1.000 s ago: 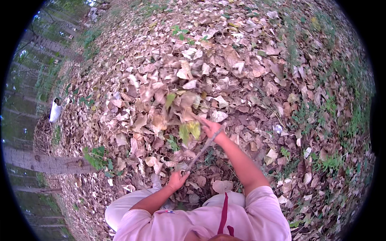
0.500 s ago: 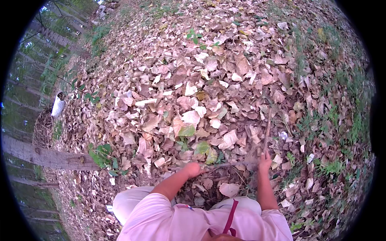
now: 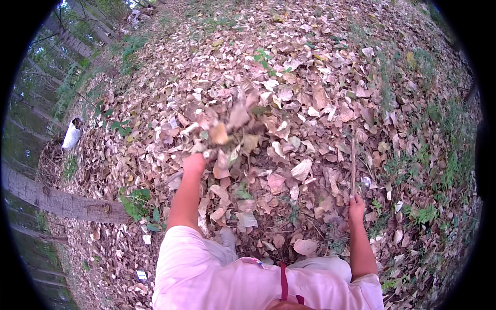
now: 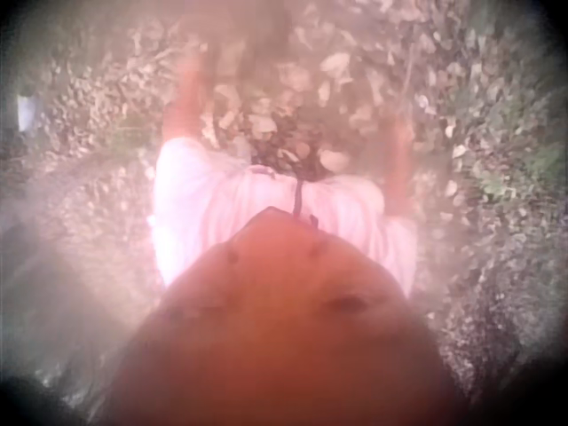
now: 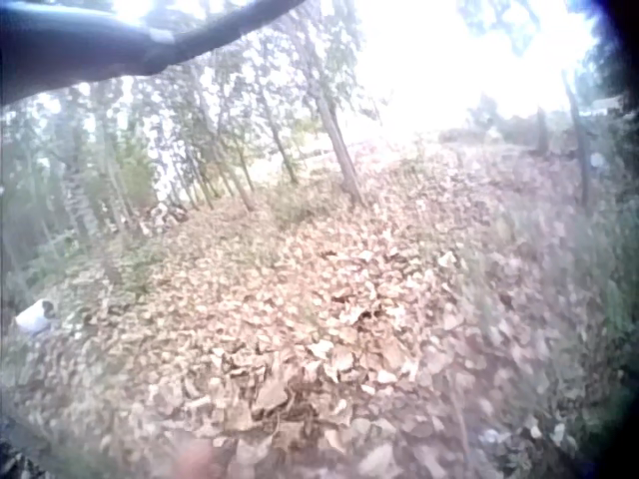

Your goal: The person uses a long stick to push aside dry leaves and uproot green weeds from the ground. They repeatedly clear the leaf layer, pull out weeds by hand, and toss them aside, continuing this process across the area.

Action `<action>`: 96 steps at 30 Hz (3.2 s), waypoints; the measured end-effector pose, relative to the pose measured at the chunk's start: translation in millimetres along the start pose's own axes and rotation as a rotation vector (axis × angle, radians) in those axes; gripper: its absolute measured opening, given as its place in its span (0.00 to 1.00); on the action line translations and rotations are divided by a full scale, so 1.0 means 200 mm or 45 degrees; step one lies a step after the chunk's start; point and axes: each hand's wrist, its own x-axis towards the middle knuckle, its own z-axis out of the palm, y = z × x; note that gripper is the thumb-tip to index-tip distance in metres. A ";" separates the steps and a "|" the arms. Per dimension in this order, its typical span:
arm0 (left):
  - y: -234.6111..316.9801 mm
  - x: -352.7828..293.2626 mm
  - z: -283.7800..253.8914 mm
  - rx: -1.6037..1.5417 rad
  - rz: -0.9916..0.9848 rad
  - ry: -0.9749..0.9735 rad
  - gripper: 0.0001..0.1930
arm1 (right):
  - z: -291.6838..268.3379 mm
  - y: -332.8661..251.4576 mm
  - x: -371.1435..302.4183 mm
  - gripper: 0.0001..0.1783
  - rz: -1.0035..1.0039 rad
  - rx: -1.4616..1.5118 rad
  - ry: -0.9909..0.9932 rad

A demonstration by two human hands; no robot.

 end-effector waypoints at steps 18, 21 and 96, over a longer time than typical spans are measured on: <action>0.97 -0.58 -0.08 -2.883 -0.224 -1.517 0.17 | 0.73 -0.33 0.00 0.05 0.443 0.193 0.307; 0.89 -0.45 -0.20 -2.992 -0.120 -1.352 0.18 | 1.22 -0.37 -0.17 0.07 0.294 0.002 -0.066; 1.02 0.38 0.46 -0.646 -0.387 -0.060 0.38 | 0.95 -0.31 1.61 0.11 -0.189 -0.091 -0.188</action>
